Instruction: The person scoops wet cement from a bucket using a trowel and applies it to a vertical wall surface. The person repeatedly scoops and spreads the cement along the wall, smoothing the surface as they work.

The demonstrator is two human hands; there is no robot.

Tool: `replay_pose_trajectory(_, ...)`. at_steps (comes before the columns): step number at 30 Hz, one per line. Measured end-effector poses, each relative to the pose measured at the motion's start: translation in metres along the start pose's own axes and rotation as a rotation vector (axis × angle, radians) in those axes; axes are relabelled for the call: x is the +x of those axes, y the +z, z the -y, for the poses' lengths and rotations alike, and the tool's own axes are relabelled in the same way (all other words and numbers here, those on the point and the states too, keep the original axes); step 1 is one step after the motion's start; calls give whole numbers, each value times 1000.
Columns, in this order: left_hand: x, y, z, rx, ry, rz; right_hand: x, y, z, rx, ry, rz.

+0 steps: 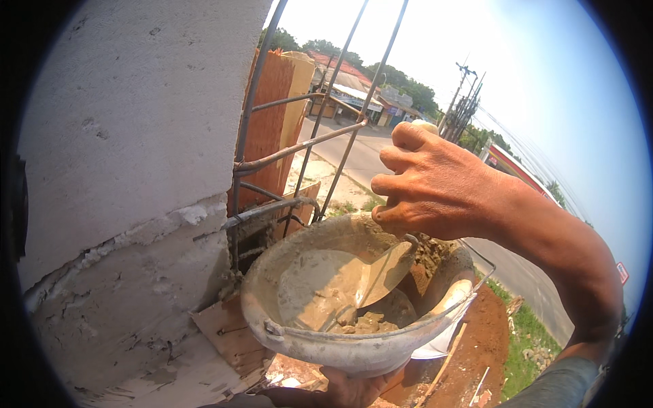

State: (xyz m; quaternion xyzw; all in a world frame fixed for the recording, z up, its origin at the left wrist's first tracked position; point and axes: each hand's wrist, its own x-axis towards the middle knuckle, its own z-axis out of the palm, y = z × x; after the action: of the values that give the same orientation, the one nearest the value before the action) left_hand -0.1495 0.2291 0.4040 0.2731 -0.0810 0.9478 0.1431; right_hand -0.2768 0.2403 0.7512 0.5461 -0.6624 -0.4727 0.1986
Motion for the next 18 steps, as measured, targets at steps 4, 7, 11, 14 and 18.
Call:
replay_pose_trajectory(4, -4, -11, 2, -17, -12, -1, -1, -14, -3, 19, 172, -66)
replay_pose_trajectory(7, -7, -21, 2, 47, -53, 16, 6, -43, -7, -147, 147, -26)
replay_pose_trajectory(11, -10, -30, 5, 64, -49, 65, 15, -45, 8, -53, -4, 289)
replay_pose_trajectory(14, -12, -30, 4, 42, -58, 69, 17, -18, 9, 3, -51, 85)
replay_pose_trajectory(18, -11, -26, 12, 41, -8, 1, 15, 6, 4, 53, 14, -61)
